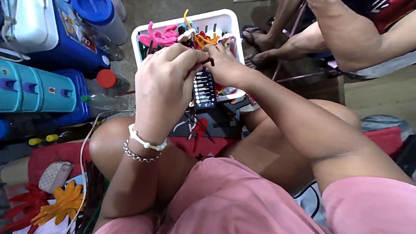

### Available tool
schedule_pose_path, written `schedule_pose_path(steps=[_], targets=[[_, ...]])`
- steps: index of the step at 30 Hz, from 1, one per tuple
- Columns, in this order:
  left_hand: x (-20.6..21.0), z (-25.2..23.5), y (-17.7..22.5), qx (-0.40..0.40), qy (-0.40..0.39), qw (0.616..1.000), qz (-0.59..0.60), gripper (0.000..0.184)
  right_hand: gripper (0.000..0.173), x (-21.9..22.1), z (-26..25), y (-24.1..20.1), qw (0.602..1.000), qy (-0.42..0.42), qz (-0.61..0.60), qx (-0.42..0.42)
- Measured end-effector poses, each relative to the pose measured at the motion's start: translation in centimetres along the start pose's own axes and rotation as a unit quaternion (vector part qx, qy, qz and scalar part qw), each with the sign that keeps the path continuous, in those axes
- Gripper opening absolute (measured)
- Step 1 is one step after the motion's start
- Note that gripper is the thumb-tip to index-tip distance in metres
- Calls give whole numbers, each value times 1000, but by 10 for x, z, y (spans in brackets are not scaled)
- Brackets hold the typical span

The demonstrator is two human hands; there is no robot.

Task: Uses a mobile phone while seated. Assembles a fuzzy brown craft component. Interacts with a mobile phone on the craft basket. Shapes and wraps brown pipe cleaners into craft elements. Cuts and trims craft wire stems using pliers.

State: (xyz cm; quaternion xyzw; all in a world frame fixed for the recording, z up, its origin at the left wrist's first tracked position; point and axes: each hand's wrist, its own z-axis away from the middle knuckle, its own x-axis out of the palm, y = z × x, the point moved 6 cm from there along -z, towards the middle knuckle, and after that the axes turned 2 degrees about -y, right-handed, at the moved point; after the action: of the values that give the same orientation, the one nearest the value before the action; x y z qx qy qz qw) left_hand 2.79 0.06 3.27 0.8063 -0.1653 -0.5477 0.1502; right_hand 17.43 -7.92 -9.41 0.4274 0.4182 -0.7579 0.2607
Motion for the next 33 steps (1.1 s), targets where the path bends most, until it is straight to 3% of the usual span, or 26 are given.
schedule_pose_path(steps=[4,11,28,33], targets=[[1,-1,0,0,-2,1000,-4,21,42,-6,13,6,996,-67,48,15],[4,-2,2,-2,-8,1000,-7,21,58,15,47,9,957,-265,75,93],[6,4,6,18,-30,999,-21,20,73,23,49,-1,949,-288,63,113],[6,-2,3,4,-10,1000,-4,21,66,30,48,-2,947,-295,43,115]])
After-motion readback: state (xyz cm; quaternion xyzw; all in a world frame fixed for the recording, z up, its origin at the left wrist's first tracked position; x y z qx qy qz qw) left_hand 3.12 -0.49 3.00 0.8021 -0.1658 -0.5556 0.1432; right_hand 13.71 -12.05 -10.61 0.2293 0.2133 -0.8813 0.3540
